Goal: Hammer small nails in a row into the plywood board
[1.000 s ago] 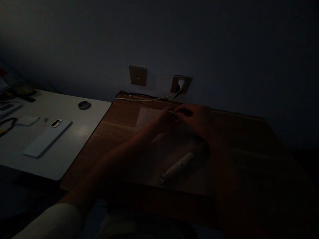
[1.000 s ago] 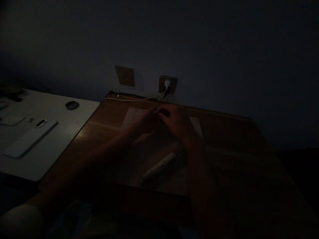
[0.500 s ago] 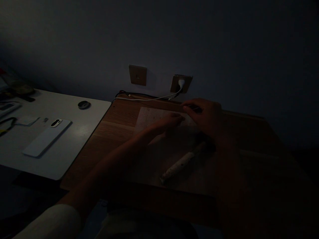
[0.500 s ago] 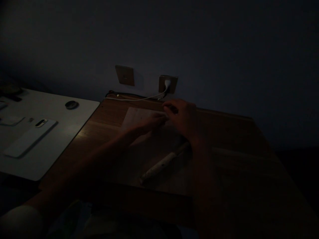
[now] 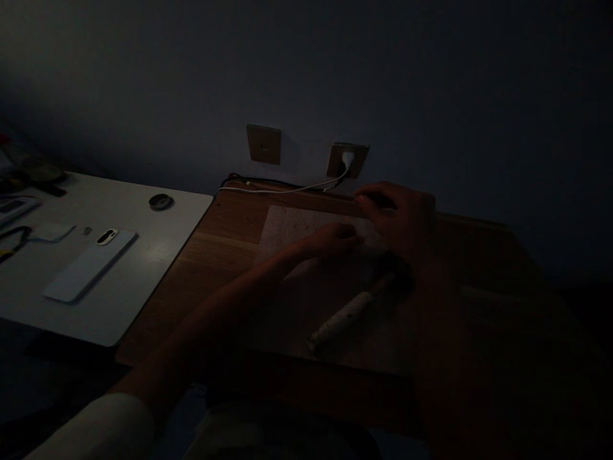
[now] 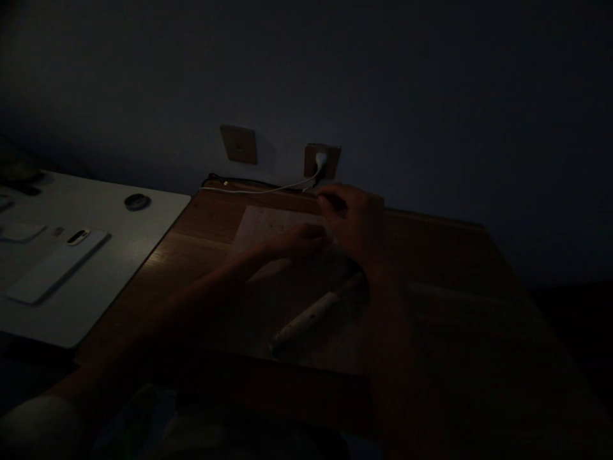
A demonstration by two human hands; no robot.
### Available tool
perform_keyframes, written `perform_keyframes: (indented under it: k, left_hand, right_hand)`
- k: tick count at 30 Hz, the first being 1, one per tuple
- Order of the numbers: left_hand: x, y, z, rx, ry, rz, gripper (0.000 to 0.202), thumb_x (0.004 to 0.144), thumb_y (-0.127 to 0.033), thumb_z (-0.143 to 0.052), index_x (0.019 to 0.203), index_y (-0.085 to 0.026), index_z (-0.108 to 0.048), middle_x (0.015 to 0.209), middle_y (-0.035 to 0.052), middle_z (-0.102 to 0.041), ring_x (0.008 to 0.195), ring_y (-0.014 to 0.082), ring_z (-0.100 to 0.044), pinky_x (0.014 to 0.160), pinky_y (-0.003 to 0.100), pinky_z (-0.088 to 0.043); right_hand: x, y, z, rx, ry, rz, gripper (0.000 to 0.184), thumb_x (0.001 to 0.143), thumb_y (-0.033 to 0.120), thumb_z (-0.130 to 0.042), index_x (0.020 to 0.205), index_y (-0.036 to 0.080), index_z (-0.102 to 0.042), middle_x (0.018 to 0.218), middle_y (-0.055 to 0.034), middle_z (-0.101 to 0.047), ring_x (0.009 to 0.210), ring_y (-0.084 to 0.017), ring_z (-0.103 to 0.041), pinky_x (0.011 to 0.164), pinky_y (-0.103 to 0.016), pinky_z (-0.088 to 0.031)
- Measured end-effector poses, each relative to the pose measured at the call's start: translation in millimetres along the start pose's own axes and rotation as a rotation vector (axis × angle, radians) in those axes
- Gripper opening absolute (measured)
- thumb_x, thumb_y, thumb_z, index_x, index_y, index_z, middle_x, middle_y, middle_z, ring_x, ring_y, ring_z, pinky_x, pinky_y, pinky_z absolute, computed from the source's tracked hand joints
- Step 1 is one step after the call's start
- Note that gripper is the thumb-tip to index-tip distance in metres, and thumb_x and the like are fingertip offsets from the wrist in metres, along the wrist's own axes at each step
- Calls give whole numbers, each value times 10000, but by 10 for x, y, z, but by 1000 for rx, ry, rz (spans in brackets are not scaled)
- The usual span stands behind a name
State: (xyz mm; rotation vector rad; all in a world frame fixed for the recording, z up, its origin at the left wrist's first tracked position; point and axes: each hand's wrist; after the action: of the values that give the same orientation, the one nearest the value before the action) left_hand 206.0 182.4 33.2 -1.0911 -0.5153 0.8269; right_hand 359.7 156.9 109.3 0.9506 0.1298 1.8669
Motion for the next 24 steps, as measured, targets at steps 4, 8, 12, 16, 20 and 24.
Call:
perform_keyframes:
  k: [4,8,12,16,20,24]
  left_hand:
    - [-24,-40,63,34,67,-20,330,1019,-396,-574,765,-185,-591,726,-8,-608,667,130,-545,624,263,-390]
    - [-63,-123,142,22,131,-68,325,1032,-406,-574,807,-177,-625,733,-8,-615,649,121,-551,639,258,-414]
    - [-183,-349,385,34,177,-177,249,1003,-362,-648,856,-171,-709,836,29,-702,762,146,-647,735,266,-480]
    - [-502,-488,798,90,113,-239,196,1001,-351,-659,983,-177,-748,1014,70,-747,941,183,-713,840,275,-527]
    - [-1073,-150,1018,389,-157,-154,264,1015,-401,-618,1147,-190,-705,1174,101,-739,1083,244,-706,972,356,-542]
    - [-1827,328,844,600,-372,47,307,1035,-397,-545,1240,-194,-650,1299,143,-684,1208,314,-656,1065,497,-539]
  right_hand:
    - [-3,-10,13,-11,-14,-4,114,946,242,-695,974,280,-799,986,-36,-832,900,-254,-785,860,-384,-600]
    - [-14,30,84,-18,-55,-7,117,951,248,-689,980,266,-800,975,-34,-832,891,-239,-786,855,-372,-602]
    - [-43,118,342,-2,-137,-32,120,930,259,-708,994,256,-810,1000,-33,-836,889,-217,-788,853,-363,-612]
    - [-156,-5,756,132,-393,-66,131,901,344,-751,992,280,-819,926,-64,-823,769,-226,-775,702,-391,-598]
    - [-545,-402,986,-122,-328,-370,138,816,454,-780,881,334,-805,927,-101,-829,838,-286,-772,727,-458,-579]
    - [-1276,-712,831,-162,-20,-671,422,770,611,-668,983,253,-738,1149,-163,-808,998,-348,-762,858,-507,-601]
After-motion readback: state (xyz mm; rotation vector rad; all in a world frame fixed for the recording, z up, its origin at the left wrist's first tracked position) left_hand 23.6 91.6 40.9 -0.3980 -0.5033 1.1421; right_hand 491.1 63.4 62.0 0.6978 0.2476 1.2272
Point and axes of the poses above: each hand's wrist, its own x-axis towards the middle knuckle, its own z-axis out of the back of the hand, y = z × x
